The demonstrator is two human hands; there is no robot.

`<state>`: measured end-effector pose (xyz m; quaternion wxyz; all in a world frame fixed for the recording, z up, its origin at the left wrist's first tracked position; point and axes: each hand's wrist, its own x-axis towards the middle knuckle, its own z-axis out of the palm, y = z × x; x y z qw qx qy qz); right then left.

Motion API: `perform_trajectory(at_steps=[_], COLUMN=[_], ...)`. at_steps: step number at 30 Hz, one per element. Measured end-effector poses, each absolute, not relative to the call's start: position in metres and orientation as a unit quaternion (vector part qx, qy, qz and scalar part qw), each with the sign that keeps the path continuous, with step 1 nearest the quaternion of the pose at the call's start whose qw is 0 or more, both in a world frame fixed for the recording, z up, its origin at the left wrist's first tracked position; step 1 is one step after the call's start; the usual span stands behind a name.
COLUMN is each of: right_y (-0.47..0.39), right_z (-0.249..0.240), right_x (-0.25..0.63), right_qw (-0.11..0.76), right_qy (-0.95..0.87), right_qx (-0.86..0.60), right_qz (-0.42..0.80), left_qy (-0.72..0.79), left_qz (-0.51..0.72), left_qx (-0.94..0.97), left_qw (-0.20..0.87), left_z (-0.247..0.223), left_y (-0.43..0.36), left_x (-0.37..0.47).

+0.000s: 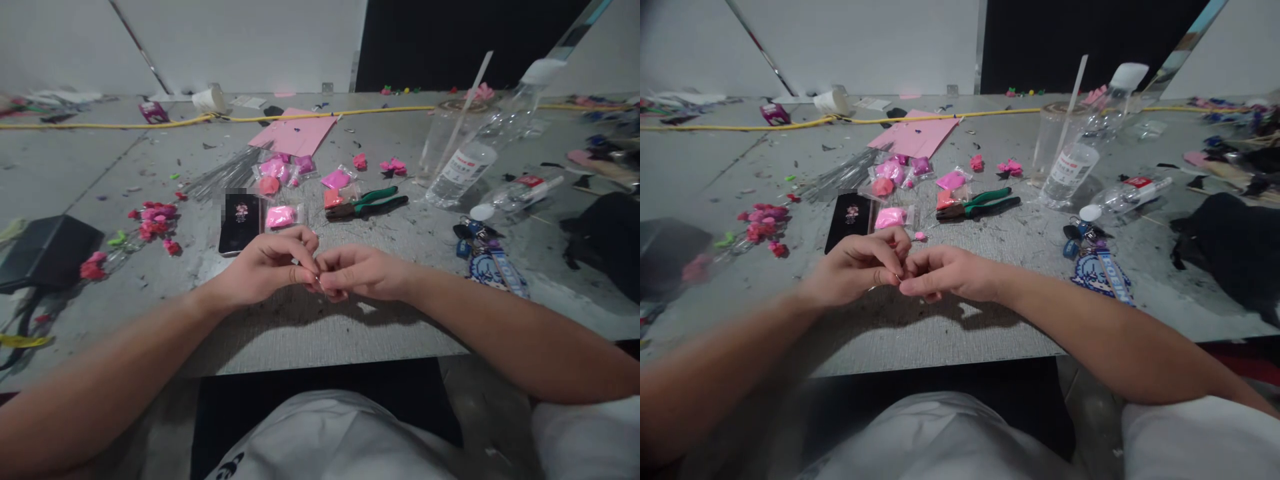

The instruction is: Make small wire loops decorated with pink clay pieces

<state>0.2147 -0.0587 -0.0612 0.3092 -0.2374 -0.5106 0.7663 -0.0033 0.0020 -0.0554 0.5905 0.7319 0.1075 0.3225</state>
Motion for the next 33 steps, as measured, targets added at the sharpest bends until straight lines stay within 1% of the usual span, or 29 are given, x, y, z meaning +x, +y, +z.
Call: perform_trajectory(at_steps=[4,6,9,11,14,16,18,20,22,24,25,26,28,30,31,33], right_y=[-0.059,-0.058,-0.055,-0.054,-0.055,-0.056,-0.056,-0.056,-0.055,-0.054,-0.053,-0.052,-0.05,-0.048,-0.047,-0.045], right_z=[-0.062,-0.06,-0.056,-0.054,-0.055,-0.058,-0.061,-0.063,-0.065,-0.065,-0.064,-0.064,-0.061,-0.059,-0.058,-0.058], right_x=[0.213,0.215,0.218,0.219,0.221,0.222,0.222,0.223,0.223,0.223,0.222,0.222,0.221,0.221,0.221,0.221], right_qw=[0.345,0.379,0.427,0.432,0.441,0.452,0.448,0.437,0.439,0.466,0.483,0.496,0.493,0.452,0.429,0.401], right_qy=[-0.539,-0.561,-0.612,-0.655,-0.746,-0.8,-0.829,-0.836,-0.832,-0.817,-0.806,-0.792,-0.74,-0.654,-0.607,-0.537], right_qx=[-0.286,-0.324,-0.39,-0.419,-0.403,-0.363,-0.333,-0.328,-0.332,-0.337,-0.342,-0.352,-0.378,-0.387,-0.382,-0.362], right_qz=[0.714,0.661,0.54,0.457,0.295,0.158,0.04,-0.039,-0.071,-0.044,-0.002,0.064,0.257,0.467,0.549,0.648], left_qy=[0.109,0.135,0.178,0.194,0.21,0.228,0.249,0.264,0.275,0.289,0.296,0.301,0.307,0.303,0.298,0.283], left_qz=[0.337,0.357,0.373,0.364,0.353,0.34,0.317,0.307,0.318,0.329,0.331,0.331,0.333,0.343,0.349,0.363], left_qx=[0.765,0.764,0.762,0.777,0.794,0.779,0.737,0.681,0.641,0.632,0.635,0.642,0.676,0.726,0.749,0.781], left_qw=[0.539,0.52,0.499,0.475,0.448,0.475,0.542,0.61,0.642,0.639,0.632,0.622,0.581,0.513,0.478,0.423], left_z=[-0.056,-0.056,-0.056,-0.055,-0.057,-0.059,-0.061,-0.061,-0.061,-0.06,-0.059,-0.058,-0.056,-0.055,-0.054,-0.054], left_y=[0.007,0.008,0.008,0.007,0.004,0.001,-0.003,-0.007,-0.01,-0.012,-0.012,-0.012,-0.011,-0.008,-0.007,-0.005], left_x=[-0.005,-0.005,-0.004,-0.003,-0.002,0.0,0.002,0.005,0.007,0.007,0.007,0.006,0.004,0.002,0.001,0.0])
